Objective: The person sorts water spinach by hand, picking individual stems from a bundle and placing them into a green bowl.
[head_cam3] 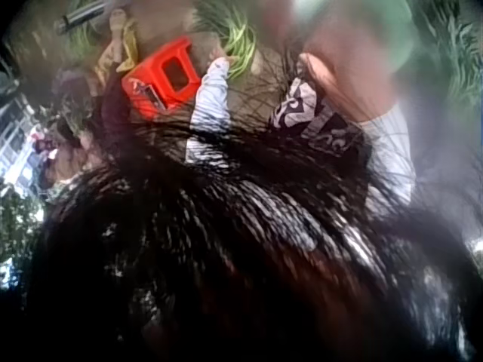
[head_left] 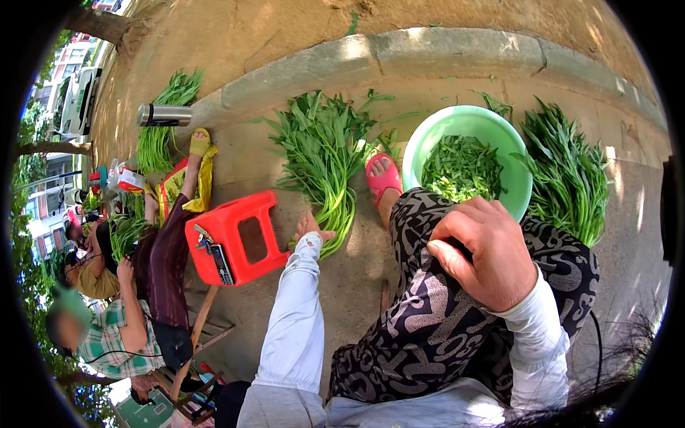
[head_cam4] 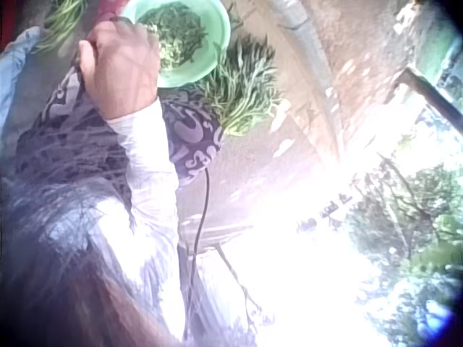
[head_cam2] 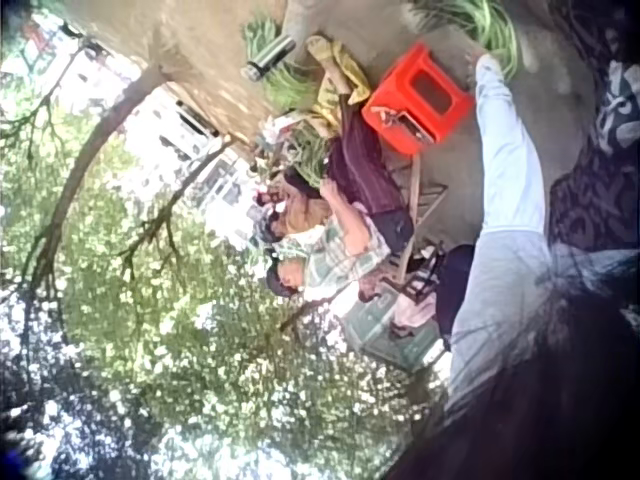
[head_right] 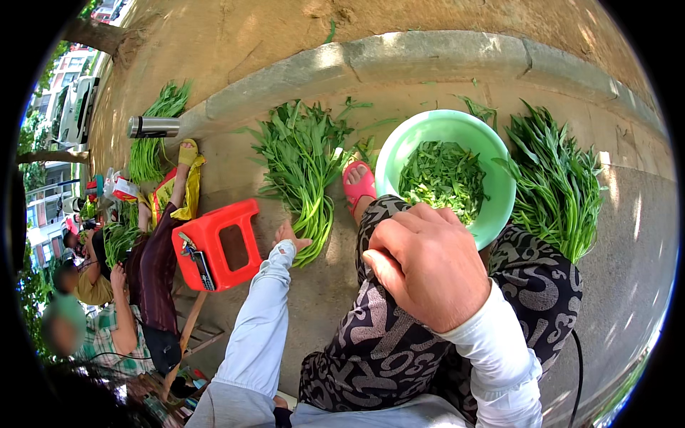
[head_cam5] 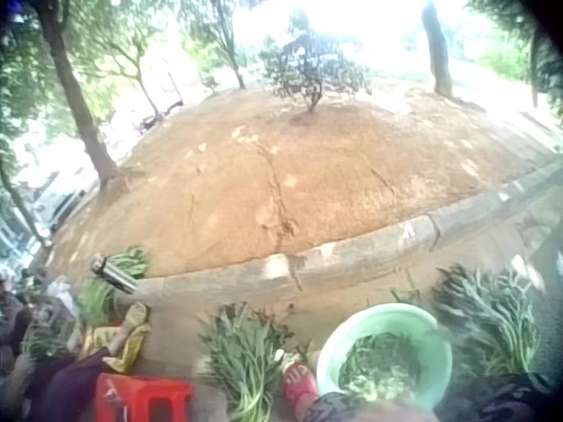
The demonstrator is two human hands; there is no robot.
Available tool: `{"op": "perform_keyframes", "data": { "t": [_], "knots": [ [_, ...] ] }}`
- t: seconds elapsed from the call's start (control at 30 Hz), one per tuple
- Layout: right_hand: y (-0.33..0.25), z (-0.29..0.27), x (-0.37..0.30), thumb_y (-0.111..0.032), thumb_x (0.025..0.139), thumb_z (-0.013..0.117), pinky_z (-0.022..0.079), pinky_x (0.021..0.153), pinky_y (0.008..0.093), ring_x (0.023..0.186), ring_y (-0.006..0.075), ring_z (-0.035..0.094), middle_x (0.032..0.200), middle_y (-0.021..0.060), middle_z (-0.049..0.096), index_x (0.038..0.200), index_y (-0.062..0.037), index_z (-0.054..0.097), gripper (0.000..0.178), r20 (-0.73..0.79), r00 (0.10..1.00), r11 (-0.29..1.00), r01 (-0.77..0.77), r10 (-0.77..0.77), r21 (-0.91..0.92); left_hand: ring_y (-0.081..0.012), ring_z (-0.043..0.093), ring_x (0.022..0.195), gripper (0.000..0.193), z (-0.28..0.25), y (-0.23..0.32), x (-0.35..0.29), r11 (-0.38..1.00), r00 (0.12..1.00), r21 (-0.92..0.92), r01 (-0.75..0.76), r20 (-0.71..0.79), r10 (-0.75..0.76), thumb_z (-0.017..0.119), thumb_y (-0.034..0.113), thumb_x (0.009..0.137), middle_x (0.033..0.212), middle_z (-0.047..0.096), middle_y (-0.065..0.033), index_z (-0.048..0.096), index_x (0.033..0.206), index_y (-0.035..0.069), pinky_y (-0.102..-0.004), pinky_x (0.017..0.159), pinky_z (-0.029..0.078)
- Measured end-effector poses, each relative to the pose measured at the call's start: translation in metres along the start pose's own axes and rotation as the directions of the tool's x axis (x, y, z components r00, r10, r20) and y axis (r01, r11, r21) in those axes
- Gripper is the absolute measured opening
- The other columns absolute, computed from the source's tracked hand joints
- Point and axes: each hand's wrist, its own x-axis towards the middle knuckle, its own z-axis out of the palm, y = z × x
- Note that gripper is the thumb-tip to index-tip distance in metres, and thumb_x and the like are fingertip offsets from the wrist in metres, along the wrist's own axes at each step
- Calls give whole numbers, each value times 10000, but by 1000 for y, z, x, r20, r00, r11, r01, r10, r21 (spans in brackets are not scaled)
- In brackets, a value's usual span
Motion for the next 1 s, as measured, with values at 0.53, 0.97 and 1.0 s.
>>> {"op": "perform_keyframes", "data": {
  "t": [0.53, 0.97, 1.0],
  "knots": [
    [-4, -1, 8, -137, 712, 704, 420, 695, 370, 771, 258, 560, 749, 48, 579, 772, -75, 593, 141, 28, 999, 999, -39, 40, -16, -259, 445, 1195, 826, 36, 49, -15, 985, 986, 147, 90, -150, -68, 827, 491, 564, 1229, 504, -69, 484, 1215, 115, -550, 1034, 253],
    [-9, -4, 13, -116, 675, 728, 433, 734, 368, 809, 269, 577, 831, 60, 614, 844, -75, 622, 204, 68, 995, 997, -70, 71, -29, -254, 557, 1082, 582, 71, 36, 17, 988, 970, 117, 103, -233, -74, 823, 302, 585, 1062, 611, -72, 544, 1061, 118, -523, 1024, 307],
    [-8, -4, 13, -115, 676, 728, 434, 735, 369, 810, 268, 577, 833, 59, 614, 847, -76, 623, 204, 70, 995, 997, -74, 76, -29, -260, 559, 1082, 558, 69, 37, 18, 990, 971, 109, 90, -231, -63, 810, 296, 596, 1074, 618, -75, 551, 1059, 121, -521, 1009, 311]
  ]
}}
